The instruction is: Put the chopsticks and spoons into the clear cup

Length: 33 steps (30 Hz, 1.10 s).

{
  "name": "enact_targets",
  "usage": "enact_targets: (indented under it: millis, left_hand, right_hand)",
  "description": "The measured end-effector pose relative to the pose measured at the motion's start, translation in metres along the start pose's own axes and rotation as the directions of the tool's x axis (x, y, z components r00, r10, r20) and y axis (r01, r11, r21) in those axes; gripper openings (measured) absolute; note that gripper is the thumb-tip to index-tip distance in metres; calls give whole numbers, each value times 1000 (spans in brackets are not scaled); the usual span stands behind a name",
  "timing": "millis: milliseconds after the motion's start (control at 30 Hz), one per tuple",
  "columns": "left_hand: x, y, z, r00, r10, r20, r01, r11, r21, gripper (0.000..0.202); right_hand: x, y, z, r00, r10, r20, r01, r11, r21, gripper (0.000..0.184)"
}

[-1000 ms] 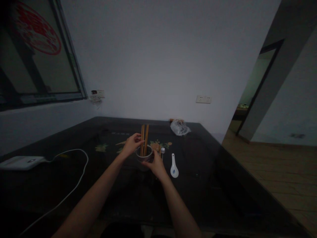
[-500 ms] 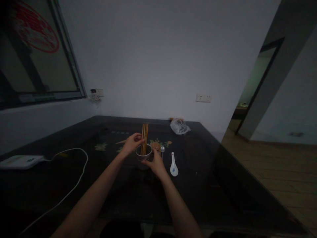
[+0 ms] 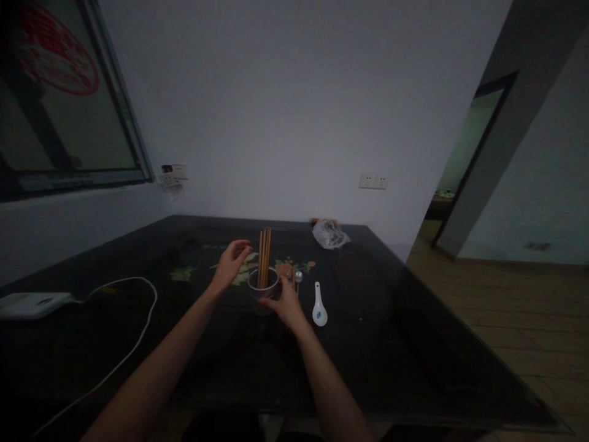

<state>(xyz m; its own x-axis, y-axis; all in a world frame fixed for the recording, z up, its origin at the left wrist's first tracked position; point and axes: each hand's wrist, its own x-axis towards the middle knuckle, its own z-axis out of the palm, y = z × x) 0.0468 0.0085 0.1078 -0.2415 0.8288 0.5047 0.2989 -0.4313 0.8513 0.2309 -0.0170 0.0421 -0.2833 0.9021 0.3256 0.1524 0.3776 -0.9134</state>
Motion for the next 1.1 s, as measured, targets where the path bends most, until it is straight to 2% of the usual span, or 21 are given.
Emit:
enact_targets:
  millis: [100,200,300,400,600,767,867,967,1100]
  left_hand:
    - [-13,-8,-6,1000,-5,10,6,999,-47,30]
    - [-32,-26,-11,998,-46,44,48,997,-64,32]
    - [-46,-47,-12,986,-149,76,156,983,-97,38]
    - [-49,-59,-12,964,-242,107,256,957,-134,46]
    - [-50,-62,-8,957,-257,132,274,952,-134,42]
    - [-54,-64,-6,953,-255,161,277,951,-135,37]
    - [-54,-67,-5,954,-251,164,273,952,-134,36]
    - [-53,-68,-4,954,-253,160,274,953,-128,34]
    - [-53,-68,-4,954,-254,161,275,954,-122,30]
  right_hand:
    - [-1,-3,0,1000,6,0,-6,1000,-4,67]
    - [-1,-2,1,1000,5,12,-6,1000,22,70]
    - [0,2,0,1000,-12,22,11,999,44,72]
    - [1,4,-3,1000,-11,29,10,999,34,74]
    - [1,6,-13,998,43,54,-44,999,16,85]
    - [1,7,-32,995,79,60,-80,997,22,93]
    - [4,6,-46,995,93,29,-92,996,-12,82]
    - [7,7,-57,995,71,-67,-75,995,-66,57]
    - [10,10,-60,981,52,-188,-104,955,-277,29]
